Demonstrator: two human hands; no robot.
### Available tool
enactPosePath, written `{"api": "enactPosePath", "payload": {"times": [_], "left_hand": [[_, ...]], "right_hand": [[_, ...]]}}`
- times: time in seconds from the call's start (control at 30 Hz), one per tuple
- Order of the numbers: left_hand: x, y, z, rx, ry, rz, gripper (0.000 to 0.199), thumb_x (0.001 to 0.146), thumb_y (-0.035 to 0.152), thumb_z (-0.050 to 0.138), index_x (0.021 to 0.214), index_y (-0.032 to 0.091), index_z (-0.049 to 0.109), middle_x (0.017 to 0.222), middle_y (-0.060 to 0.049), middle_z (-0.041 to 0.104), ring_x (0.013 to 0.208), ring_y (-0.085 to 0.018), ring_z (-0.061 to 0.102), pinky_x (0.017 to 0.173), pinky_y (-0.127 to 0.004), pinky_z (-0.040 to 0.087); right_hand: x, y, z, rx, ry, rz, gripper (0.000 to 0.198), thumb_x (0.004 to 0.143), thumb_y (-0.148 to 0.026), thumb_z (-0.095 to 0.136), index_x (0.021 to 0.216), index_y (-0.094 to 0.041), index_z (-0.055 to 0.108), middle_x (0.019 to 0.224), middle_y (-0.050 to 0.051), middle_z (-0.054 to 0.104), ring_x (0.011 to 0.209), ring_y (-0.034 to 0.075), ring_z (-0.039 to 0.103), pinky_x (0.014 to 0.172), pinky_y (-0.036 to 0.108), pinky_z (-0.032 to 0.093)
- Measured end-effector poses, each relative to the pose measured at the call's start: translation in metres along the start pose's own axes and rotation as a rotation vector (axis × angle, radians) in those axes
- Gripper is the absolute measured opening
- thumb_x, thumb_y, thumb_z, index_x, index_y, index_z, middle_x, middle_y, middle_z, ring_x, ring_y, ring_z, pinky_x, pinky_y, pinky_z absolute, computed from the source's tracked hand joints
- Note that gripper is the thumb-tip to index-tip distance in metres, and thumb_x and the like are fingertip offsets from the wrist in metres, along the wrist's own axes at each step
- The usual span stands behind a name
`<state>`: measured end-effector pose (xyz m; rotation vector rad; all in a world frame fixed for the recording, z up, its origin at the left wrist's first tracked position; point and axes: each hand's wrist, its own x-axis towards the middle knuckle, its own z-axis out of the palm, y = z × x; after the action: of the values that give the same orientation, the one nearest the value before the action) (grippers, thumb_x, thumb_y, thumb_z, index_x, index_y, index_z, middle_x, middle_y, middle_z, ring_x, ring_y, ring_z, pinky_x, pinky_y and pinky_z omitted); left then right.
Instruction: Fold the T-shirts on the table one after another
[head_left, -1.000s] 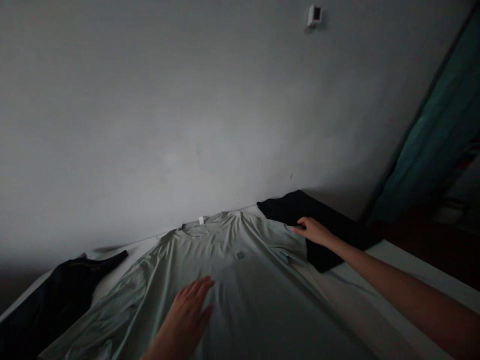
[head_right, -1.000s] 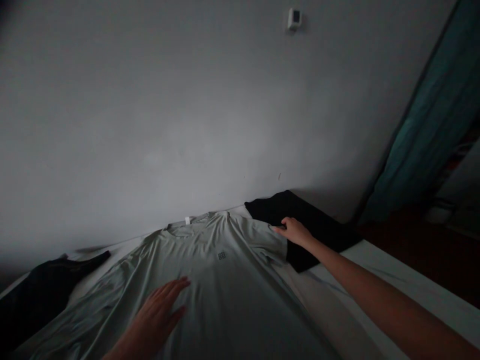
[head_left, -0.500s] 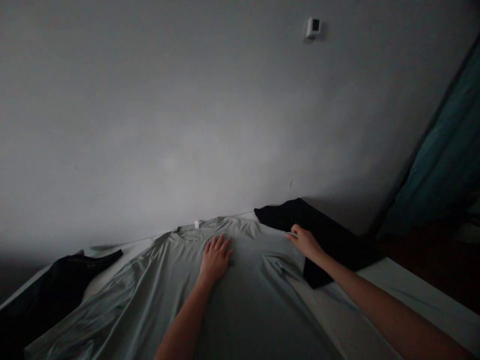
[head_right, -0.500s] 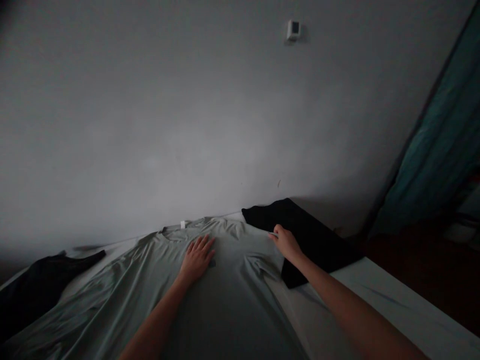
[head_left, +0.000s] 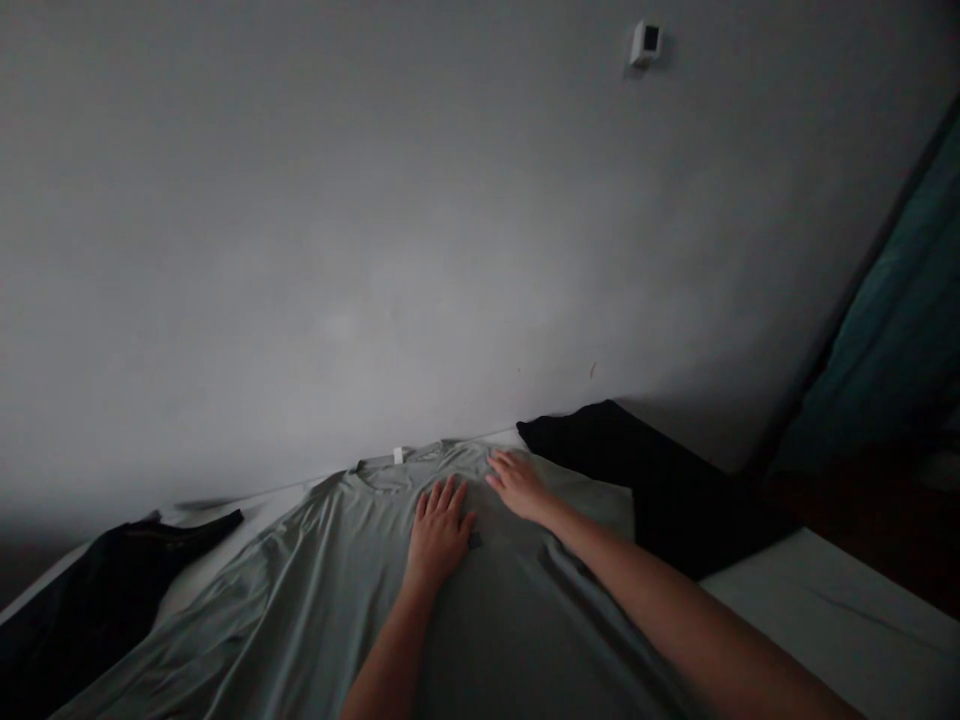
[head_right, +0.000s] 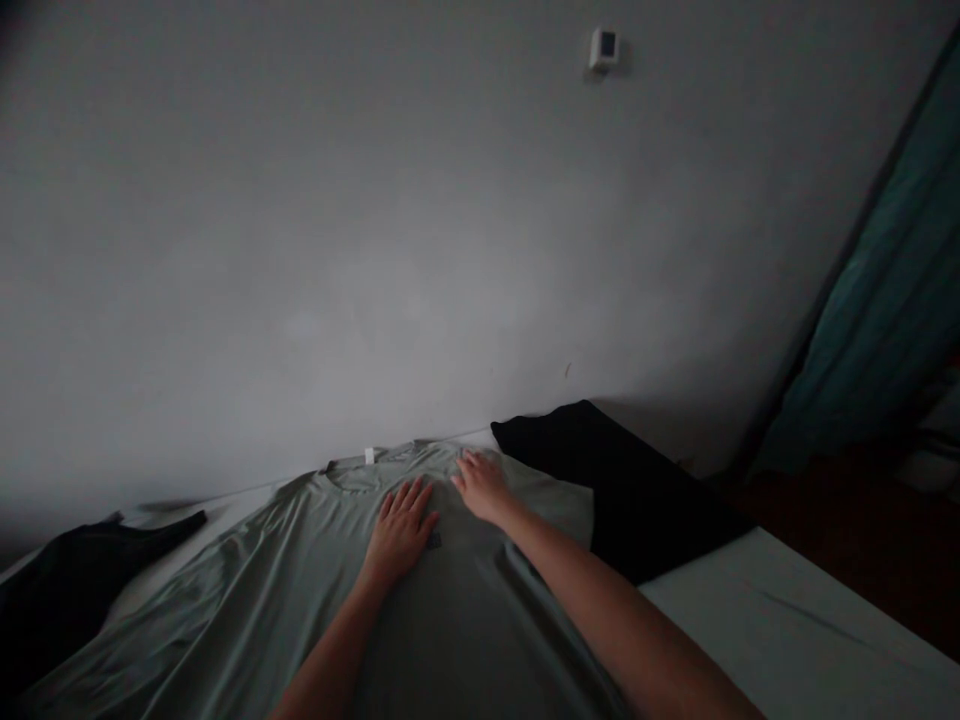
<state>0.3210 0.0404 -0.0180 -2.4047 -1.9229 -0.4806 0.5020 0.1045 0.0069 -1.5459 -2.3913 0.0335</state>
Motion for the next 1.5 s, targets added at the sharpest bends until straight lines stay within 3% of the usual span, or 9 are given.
{"api": "enactPosePath", "payload": {"times": [0.17,0.4,0.57,0.7,0.8,0.93,1.03,1.27,1.5], "left_hand": [[-0.002,-0.001,0.003,-0.05,-0.011,-0.008,0.056,0.095,0.044,0.035,0.143,0.016,0.041,0.153,-0.01,0.037,0.144,-0.027,0.03,0.119,-0.05,0.025],[0.009,-0.02,0.0,-0.29,-0.045,-0.065,0.056,0.087,0.038,0.05,0.14,0.02,0.044,0.148,-0.009,0.046,0.138,-0.024,0.04,0.116,-0.044,0.031],[-0.005,-0.103,-0.05,-0.122,0.082,-0.339,0.037,0.09,0.023,0.041,0.124,0.017,0.055,0.125,-0.012,0.064,0.117,-0.025,0.057,0.1,-0.039,0.043],[-0.019,-0.178,-0.09,0.071,0.096,-0.671,0.039,0.093,0.028,0.034,0.124,0.016,0.055,0.125,-0.015,0.063,0.114,-0.03,0.057,0.092,-0.04,0.044],[-0.01,-0.204,-0.098,0.065,0.058,-0.7,0.041,0.091,0.039,0.04,0.119,0.017,0.061,0.123,-0.015,0.065,0.113,-0.032,0.058,0.091,-0.04,0.044],[0.021,-0.193,-0.084,0.03,0.069,-0.678,0.046,0.086,0.054,0.045,0.107,0.02,0.069,0.117,-0.014,0.068,0.113,-0.033,0.057,0.091,-0.044,0.042],[0.038,-0.174,-0.068,0.02,0.111,-0.686,0.042,0.083,0.051,0.051,0.101,0.018,0.071,0.112,-0.016,0.068,0.111,-0.035,0.055,0.092,-0.048,0.039],[0.04,-0.17,-0.056,0.024,0.219,-0.657,0.028,0.088,0.026,0.045,0.101,0.02,0.068,0.114,-0.012,0.066,0.112,-0.03,0.052,0.096,-0.048,0.033],[0.024,-0.169,-0.074,-0.006,0.152,-0.603,0.035,0.092,0.044,0.043,0.113,0.021,0.059,0.121,-0.01,0.063,0.115,-0.026,0.052,0.095,-0.043,0.037]], "right_hand": [[0.027,-0.015,0.036,0.051,-0.082,-0.175,0.051,0.1,-0.044,0.03,0.146,-0.025,0.04,0.156,0.008,0.029,0.144,0.025,0.026,0.115,0.048,0.025],[0.05,0.016,0.022,-0.139,-0.115,0.159,0.058,0.097,-0.048,0.037,0.146,-0.017,0.041,0.155,0.016,0.027,0.143,0.033,0.025,0.115,0.055,0.02],[0.062,-0.022,0.044,-0.033,-0.019,-0.056,0.053,0.097,-0.038,0.036,0.143,-0.015,0.044,0.152,0.017,0.035,0.142,0.028,0.03,0.113,0.049,0.028],[0.066,-0.045,0.059,-0.005,-0.062,-0.029,0.056,0.096,-0.039,0.037,0.143,-0.008,0.043,0.153,0.018,0.033,0.142,0.029,0.029,0.115,0.046,0.025],[0.069,-0.055,0.056,0.004,-0.043,-0.001,0.056,0.096,-0.039,0.039,0.143,-0.007,0.044,0.152,0.018,0.035,0.141,0.028,0.031,0.116,0.044,0.025],[0.075,-0.073,0.047,0.047,0.057,-0.099,0.041,0.095,-0.027,0.041,0.127,-0.013,0.062,0.138,0.013,0.056,0.133,0.025,0.045,0.114,0.04,0.029],[0.079,-0.092,0.047,0.112,0.03,-0.256,0.038,0.096,-0.028,0.04,0.122,-0.017,0.066,0.13,0.009,0.063,0.126,0.021,0.052,0.111,0.037,0.035],[0.078,-0.115,0.058,0.079,-0.123,-0.265,0.057,0.099,-0.05,0.031,0.145,-0.018,0.042,0.153,0.012,0.035,0.142,0.026,0.031,0.116,0.046,0.024],[0.073,-0.122,0.051,0.041,-0.15,-0.244,0.063,0.098,-0.051,0.028,0.146,-0.011,0.039,0.154,0.016,0.03,0.144,0.029,0.025,0.117,0.051,0.018]]}}
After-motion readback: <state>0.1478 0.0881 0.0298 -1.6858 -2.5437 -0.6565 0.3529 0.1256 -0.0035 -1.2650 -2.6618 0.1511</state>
